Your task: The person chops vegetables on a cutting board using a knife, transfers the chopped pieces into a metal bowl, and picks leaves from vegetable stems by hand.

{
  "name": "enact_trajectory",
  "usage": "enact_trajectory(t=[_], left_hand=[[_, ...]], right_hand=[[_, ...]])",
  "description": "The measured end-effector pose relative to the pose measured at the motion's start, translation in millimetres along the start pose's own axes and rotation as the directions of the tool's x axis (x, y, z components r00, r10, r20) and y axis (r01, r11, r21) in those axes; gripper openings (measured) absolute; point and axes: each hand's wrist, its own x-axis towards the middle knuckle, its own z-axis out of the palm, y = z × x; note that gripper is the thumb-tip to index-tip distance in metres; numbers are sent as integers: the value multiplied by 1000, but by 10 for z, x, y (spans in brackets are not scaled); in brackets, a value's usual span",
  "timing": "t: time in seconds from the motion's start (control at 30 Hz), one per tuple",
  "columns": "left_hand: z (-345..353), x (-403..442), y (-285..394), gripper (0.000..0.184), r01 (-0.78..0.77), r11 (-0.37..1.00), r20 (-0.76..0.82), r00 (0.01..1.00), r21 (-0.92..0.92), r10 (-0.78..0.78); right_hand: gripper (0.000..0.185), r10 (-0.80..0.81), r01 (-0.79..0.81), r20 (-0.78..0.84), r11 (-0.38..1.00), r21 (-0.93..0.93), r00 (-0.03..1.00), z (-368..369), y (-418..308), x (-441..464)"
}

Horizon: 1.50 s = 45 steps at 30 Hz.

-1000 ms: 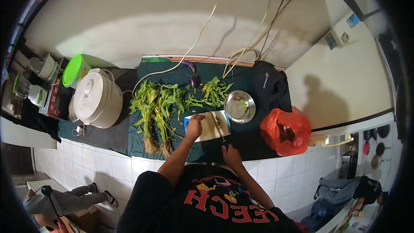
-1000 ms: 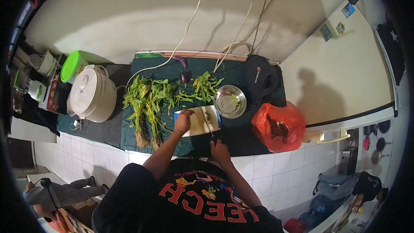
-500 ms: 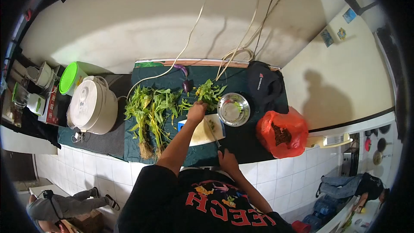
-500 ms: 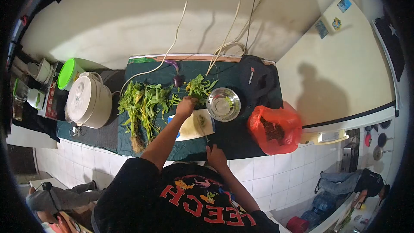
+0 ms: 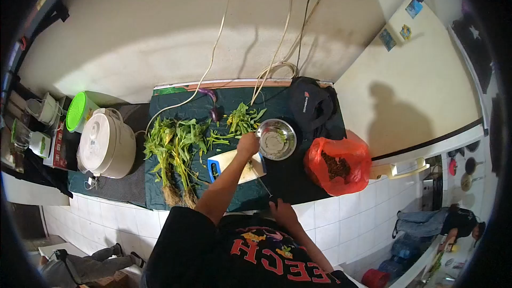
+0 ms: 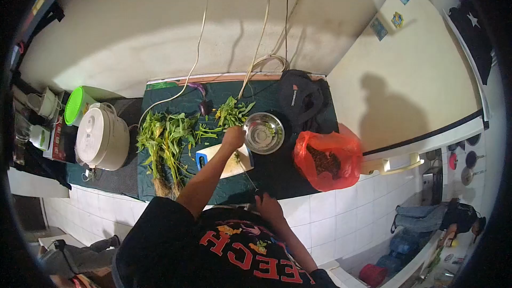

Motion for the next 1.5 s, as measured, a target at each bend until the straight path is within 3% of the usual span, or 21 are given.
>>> enact_trajectory(t=[0.03,0.17,0.3,0.37,0.4,0.5,0.67,0.73,0.77,0.83,0.9,0.97,1.0,1.03,1.1,1.17,1.23,1.37,1.5], left_hand=[[10,-39,102,25,-35,996,-11,999,88,36],[-42,-181,302,18,-99,993,-27,995,59,101],[-94,-138,217,20,48,998,-113,992,-30,-51],[-233,-113,234,23,182,971,-262,940,-157,-219],[-274,-37,206,23,185,974,-293,931,-133,-217],[-344,132,158,23,199,979,-181,962,-54,-206],[-194,328,-57,22,230,972,-221,952,48,-214],[-389,119,14,21,273,955,-199,936,-119,-292],[-397,80,-59,21,273,955,-196,936,-115,-291],[-354,38,-345,23,79,978,-288,948,-192,-133],[-350,-72,-536,24,57,970,-271,955,-238,-123],[-410,-269,-623,23,35,877,-326,921,-478,-215],[-468,-336,-626,21,88,780,-224,933,-620,-283],[-518,-432,-636,21,91,781,-224,932,-618,-286],[-650,-683,-623,23,47,500,-100,960,-865,-262],[-760,-901,-595,23,5,523,-128,968,-853,-217],[-972,-1185,-415,24,42,372,-43,975,-927,-217],[-1056,-1496,-388,15,19,348,-43,984,-937,-170],[-1166,-1747,-358,17,81,228,64,995,-970,-82]], right_hand=[[51,-3,3,3,1000,1,1000,18,23,3],[50,-69,69,-14,997,-21,998,-18,53,70],[50,-86,86,-9,996,7,996,-84,58,153],[50,-92,92,-11,996,12,996,-126,80,145],[49,-97,97,-14,995,17,995,-151,92,147],[49,-92,92,-41,996,5,995,-154,160,123],[49,-61,61,-60,998,-7,996,-142,205,52],[49,-45,45,-65,999,-9,997,-152,187,0],[48,-46,45,-57,999,-9,997,-164,178,-3],[48,-51,51,-49,999,-3,998,-171,141,15],[48,-39,38,-105,999,-5,994,-160,121,25],[48,-71,70,-113,997,-8,991,-104,149,91],[47,-96,95,-124,995,-15,988,-72,146,125],[47,-97,97,-120,995,-12,988,-33,138,157],[48,-93,92,-220,996,-13,971,45,115,224],[49,-101,101,-249,995,-13,963,80,39,307],[49,-113,113,-275,993,-15,955,174,-7,410],[43,-185,184,-385,982,-41,904,385,-33,611],[36,-244,266,-479,964,-23,843,481,-51,731]])
